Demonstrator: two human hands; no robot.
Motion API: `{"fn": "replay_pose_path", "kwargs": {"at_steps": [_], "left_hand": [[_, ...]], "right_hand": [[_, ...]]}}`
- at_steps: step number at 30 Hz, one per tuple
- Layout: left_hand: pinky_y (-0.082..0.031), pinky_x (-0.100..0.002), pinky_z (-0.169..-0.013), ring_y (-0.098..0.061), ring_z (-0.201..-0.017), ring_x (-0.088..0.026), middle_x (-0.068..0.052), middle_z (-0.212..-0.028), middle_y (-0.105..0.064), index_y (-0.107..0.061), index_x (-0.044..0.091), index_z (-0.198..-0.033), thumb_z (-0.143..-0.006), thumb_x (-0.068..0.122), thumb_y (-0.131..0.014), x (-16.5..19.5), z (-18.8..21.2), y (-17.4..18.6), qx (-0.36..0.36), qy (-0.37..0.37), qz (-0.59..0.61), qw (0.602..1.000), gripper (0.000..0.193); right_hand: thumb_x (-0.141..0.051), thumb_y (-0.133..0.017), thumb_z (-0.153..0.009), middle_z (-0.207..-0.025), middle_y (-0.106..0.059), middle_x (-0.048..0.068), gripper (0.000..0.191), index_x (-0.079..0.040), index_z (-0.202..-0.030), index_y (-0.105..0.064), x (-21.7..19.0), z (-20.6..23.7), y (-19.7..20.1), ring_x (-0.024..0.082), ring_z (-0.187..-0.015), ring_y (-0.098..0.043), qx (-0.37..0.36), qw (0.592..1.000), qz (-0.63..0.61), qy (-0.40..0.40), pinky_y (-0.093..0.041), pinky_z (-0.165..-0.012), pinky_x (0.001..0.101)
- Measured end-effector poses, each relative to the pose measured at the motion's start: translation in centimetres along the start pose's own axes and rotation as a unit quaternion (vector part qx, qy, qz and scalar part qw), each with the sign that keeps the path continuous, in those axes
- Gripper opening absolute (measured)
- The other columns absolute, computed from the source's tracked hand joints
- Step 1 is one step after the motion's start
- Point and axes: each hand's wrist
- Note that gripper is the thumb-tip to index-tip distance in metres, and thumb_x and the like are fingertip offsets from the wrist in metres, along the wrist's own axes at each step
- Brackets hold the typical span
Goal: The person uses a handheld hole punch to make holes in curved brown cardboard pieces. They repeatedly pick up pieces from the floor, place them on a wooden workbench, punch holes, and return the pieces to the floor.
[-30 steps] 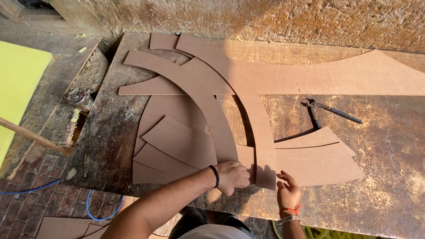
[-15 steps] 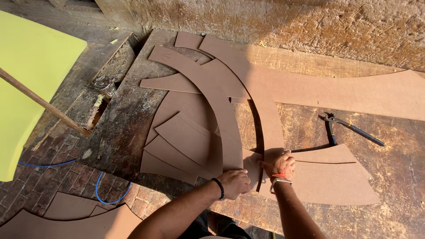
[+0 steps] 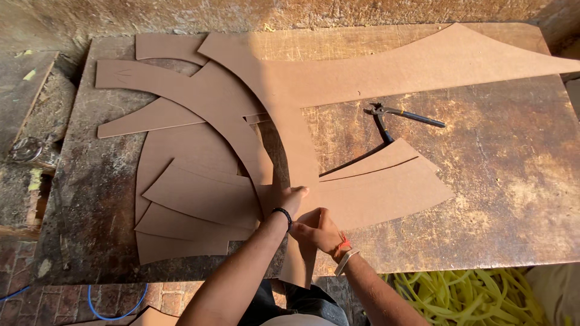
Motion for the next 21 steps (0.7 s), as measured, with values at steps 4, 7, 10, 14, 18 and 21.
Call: {"fn": "replay_pose_path", "kwargs": {"at_steps": [4,7,10,14,18,21], "left_hand": [[-0.055,-0.042,-0.079,-0.070,-0.087,-0.029,-0.018,-0.095,-0.078,-0.080,0.000,-0.102,-0.086,0.037,-0.072,-1.2,-0.9,0.8,0.096,-0.015,-0.021,0.995,0.041],[-0.055,-0.038,-0.079,-0.072,-0.087,-0.025,-0.013,-0.094,-0.077,-0.074,0.002,-0.098,-0.081,0.037,-0.075,-2.0,0.0,1.8,0.182,-0.031,-0.054,0.981,0.039],[-0.056,-0.043,-0.077,-0.071,-0.086,-0.031,-0.017,-0.094,-0.075,-0.072,0.000,-0.096,-0.083,0.046,-0.074,-2.1,0.9,3.0,0.188,0.042,-0.149,0.970,0.048],[-0.056,-0.046,-0.075,-0.072,-0.088,-0.034,-0.017,-0.095,-0.074,-0.068,0.002,-0.102,-0.083,0.062,-0.073,-2.9,1.9,6.1,0.202,0.013,-0.264,0.943,0.063],[-0.058,-0.046,-0.072,-0.073,-0.085,-0.033,-0.017,-0.093,-0.075,-0.067,0.005,-0.104,-0.084,0.061,-0.071,-5.7,3.6,10.4,0.201,-0.002,-0.342,0.918,0.060],[-0.058,-0.046,-0.071,-0.074,-0.081,-0.031,-0.014,-0.091,-0.075,-0.067,0.008,-0.103,-0.083,0.059,-0.072,-7.3,4.8,14.1,0.164,-0.004,-0.383,0.909,0.055]], "right_hand": [[-0.036,-0.070,-0.094,-0.109,-0.081,0.009,0.035,-0.009,-0.115,-0.076,-2.3,-7.9,8.9,0.022,-0.098,-0.076,0.074,0.988,0.119,-0.064,-0.061,-0.085,0.0389],[-0.037,-0.074,-0.091,-0.140,-0.057,0.015,0.055,-0.008,-0.137,-0.064,-4.5,-14.8,17.1,0.031,-0.121,-0.062,0.194,0.940,0.279,-0.036,-0.050,-0.105,0.0421],[-0.050,-0.075,-0.091,-0.142,-0.052,0.018,0.064,-0.004,-0.134,-0.063,-6.3,-19.9,20.4,0.036,-0.132,-0.052,0.190,0.889,0.412,-0.067,-0.044,-0.108,0.0458],[-0.057,-0.078,-0.085,-0.136,-0.060,0.017,0.072,-0.008,-0.134,-0.063,-7.4,-24.6,20.8,0.034,-0.124,-0.061,0.151,0.853,0.486,-0.118,-0.051,-0.100,0.0467],[-0.045,-0.077,-0.089,-0.120,-0.070,0.013,0.044,-0.017,-0.121,-0.067,-6.7,-26.5,20.6,0.032,-0.112,-0.067,0.091,0.866,0.490,-0.052,-0.054,-0.095,0.0466],[-0.031,-0.070,-0.096,-0.113,-0.070,0.014,0.029,-0.015,-0.120,-0.064,-8.2,-27.0,19.9,0.032,-0.095,-0.071,0.132,0.869,0.475,0.042,-0.057,-0.080,0.0456]]}}
Point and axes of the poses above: each hand's wrist, its own z-axis away from the middle knuckle, its own y-axis out of the back of the hand, x = y × z
